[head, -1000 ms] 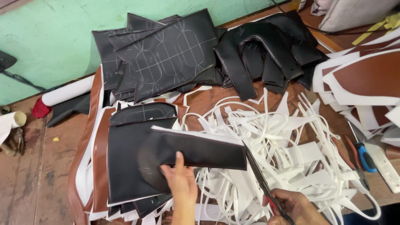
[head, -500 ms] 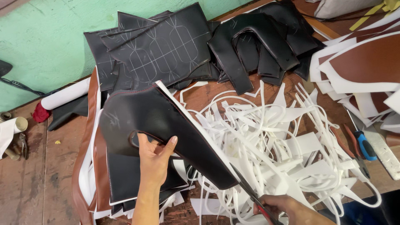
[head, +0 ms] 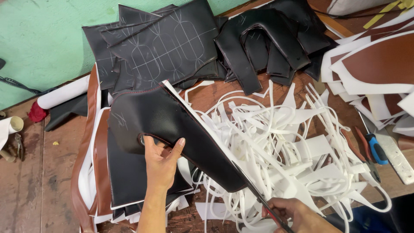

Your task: The person uses shears to trim the edges of black synthetic leather material, handling several different pre-cut pieces one at a time over a wooden workbench covered in scrap material.

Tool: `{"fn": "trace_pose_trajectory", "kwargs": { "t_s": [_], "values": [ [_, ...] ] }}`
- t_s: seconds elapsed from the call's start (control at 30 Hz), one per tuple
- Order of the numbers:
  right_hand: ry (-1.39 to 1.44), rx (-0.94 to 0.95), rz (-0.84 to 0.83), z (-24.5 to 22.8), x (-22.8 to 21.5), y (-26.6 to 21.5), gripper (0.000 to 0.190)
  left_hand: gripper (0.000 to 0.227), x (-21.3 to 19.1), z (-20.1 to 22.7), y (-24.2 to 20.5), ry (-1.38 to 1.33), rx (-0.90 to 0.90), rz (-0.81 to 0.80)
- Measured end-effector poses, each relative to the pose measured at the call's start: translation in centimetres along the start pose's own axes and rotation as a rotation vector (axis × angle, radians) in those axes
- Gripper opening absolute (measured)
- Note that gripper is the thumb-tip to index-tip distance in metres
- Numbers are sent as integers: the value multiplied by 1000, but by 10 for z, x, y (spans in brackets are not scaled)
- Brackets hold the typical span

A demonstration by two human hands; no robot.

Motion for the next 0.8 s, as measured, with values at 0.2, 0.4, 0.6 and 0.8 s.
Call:
{"fn": "trace_pose_trajectory", "kwargs": {
  "t_s": [0.2,0.4,0.6,0.8],
  "values": [
    [162,20,-6,2,3,3,52,63,8,2,-6,43,1,-44],
    [150,-74,-55,-2,4,5,51,60,22,-5,-14,79,-48,-82],
    [242,-146,-74,13,11,17,71,68,25,-17,-21,6,-119,-131],
    [168,-70,136,38,3,22,105,65,33,-35,-28,-60,-156,-159]
  ]
}}
Point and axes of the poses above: each hand's wrist, its own y-axis towards the middle knuckle, its own x-axis out of the palm, z = x × y, the point moved 6 cm from there along y, towards the middle knuckle, and after that the axes turned 1 degree about z, right-handed, at the moved point
